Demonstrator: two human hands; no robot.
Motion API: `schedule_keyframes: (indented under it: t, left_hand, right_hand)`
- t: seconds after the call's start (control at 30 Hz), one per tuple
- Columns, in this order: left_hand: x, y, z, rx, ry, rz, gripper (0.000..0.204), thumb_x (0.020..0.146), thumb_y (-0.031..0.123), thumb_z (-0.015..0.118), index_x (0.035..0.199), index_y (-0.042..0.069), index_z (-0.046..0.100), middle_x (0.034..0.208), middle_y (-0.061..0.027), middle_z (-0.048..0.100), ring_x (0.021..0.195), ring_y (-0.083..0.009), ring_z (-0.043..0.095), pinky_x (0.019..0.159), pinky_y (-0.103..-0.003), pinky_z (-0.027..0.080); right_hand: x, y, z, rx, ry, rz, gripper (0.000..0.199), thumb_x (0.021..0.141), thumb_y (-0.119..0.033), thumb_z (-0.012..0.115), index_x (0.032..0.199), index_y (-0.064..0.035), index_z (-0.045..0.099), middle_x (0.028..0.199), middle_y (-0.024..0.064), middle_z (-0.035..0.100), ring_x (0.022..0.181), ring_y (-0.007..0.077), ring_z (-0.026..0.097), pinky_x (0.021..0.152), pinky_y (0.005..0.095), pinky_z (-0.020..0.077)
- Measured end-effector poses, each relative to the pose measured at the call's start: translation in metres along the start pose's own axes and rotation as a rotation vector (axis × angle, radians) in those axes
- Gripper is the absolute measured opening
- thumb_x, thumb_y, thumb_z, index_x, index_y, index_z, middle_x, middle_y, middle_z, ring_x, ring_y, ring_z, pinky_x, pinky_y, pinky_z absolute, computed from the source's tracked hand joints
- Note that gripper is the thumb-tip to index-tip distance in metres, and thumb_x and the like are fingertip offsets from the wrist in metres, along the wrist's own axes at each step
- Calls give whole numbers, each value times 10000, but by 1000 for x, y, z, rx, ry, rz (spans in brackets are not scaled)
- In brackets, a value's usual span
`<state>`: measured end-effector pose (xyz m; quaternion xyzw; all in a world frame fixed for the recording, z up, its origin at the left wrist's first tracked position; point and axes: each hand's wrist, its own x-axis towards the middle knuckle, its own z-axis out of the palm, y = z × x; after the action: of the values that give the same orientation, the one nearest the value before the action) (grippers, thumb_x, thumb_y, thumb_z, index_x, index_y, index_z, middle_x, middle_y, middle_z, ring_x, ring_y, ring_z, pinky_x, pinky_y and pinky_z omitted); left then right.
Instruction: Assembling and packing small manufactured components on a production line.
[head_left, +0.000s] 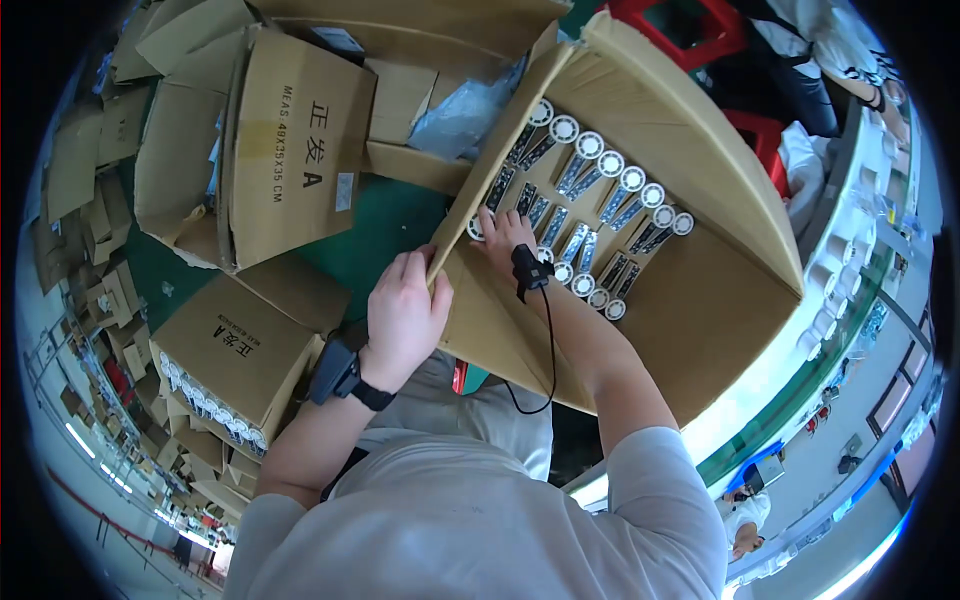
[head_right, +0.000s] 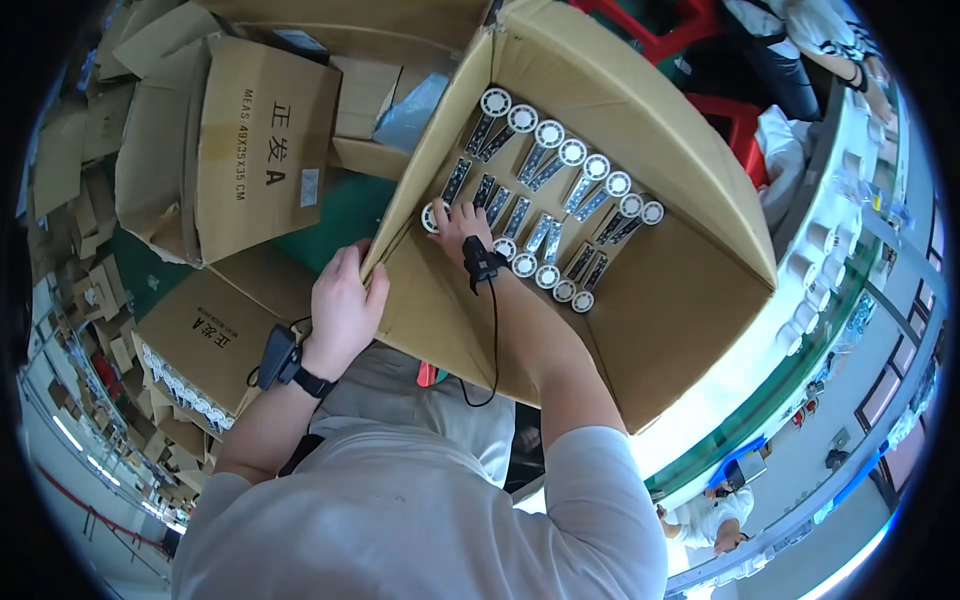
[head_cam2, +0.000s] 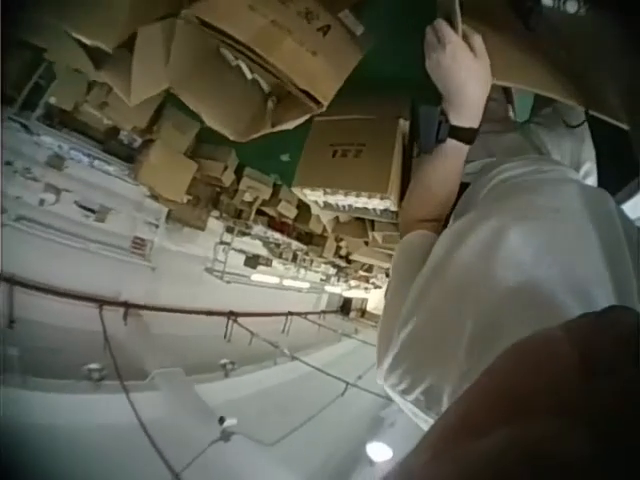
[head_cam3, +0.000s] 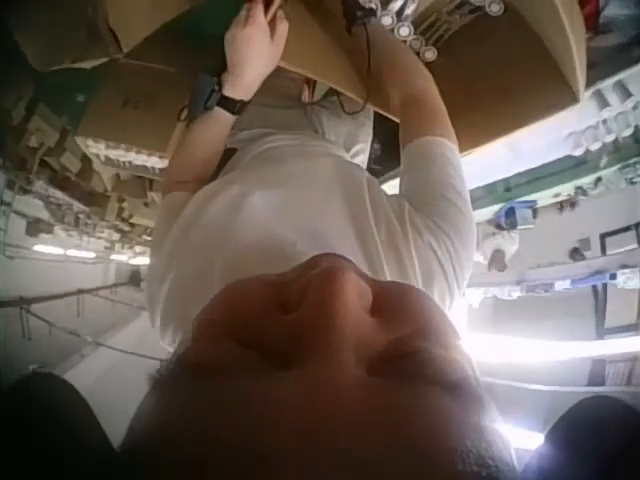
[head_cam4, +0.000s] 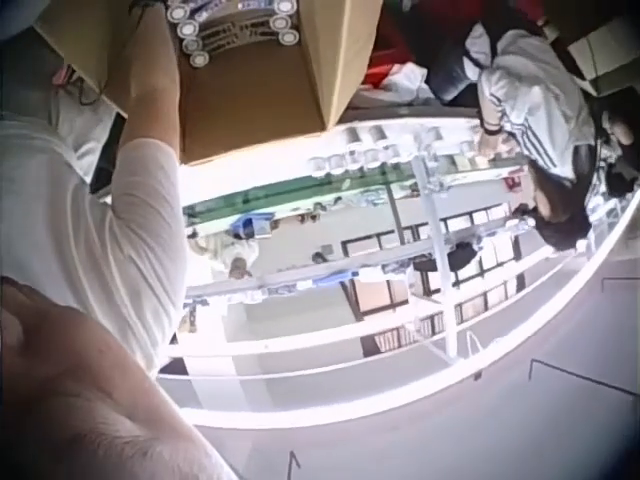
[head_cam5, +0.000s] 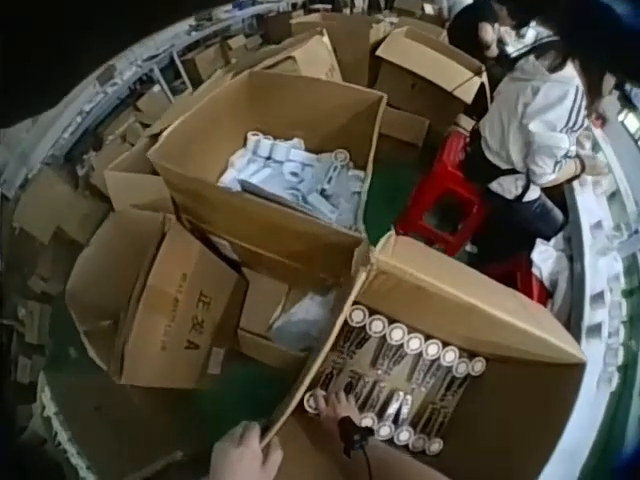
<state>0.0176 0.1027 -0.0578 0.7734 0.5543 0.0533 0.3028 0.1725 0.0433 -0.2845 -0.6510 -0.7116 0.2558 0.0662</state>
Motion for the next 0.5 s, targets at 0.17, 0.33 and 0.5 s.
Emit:
schedule_keyframes:
  t: [0.17, 0.33, 0.5]
  left_hand:
    - [3, -4, 1, -5, -24, 56, 216, 844, 87, 613, 1020, -35, 586, 907, -182, 611, 816, -355, 621, 731, -422, 519]
    - [6, -6, 1, -34, -34, 44, 233, 834, 71, 624, 1031, -46, 581, 907, -186, 605, 808, -362, 616, 727, -424, 515]
    - [4, -6, 3, -26, -45, 36, 239, 832, 71, 629, 1034, -47, 579, 906, -184, 605, 812, -361, 616, 728, -424, 513]
  right_hand:
    - [14, 5, 50, -67, 47, -37, 699, 756, -433, 736, 1306, -79, 489, 929, 103, 616, 899, 284, 556, 736, 413, 439]
    - [18, 6, 75, -132, 103, -23, 696, 737, -446, 743, 1279, -76, 511, 893, 89, 602, 853, 271, 548, 716, 411, 440]
    - [25, 6, 87, -179, 29, 10, 650, 741, -429, 739, 1244, -72, 533, 911, 88, 613, 861, 272, 557, 722, 405, 446]
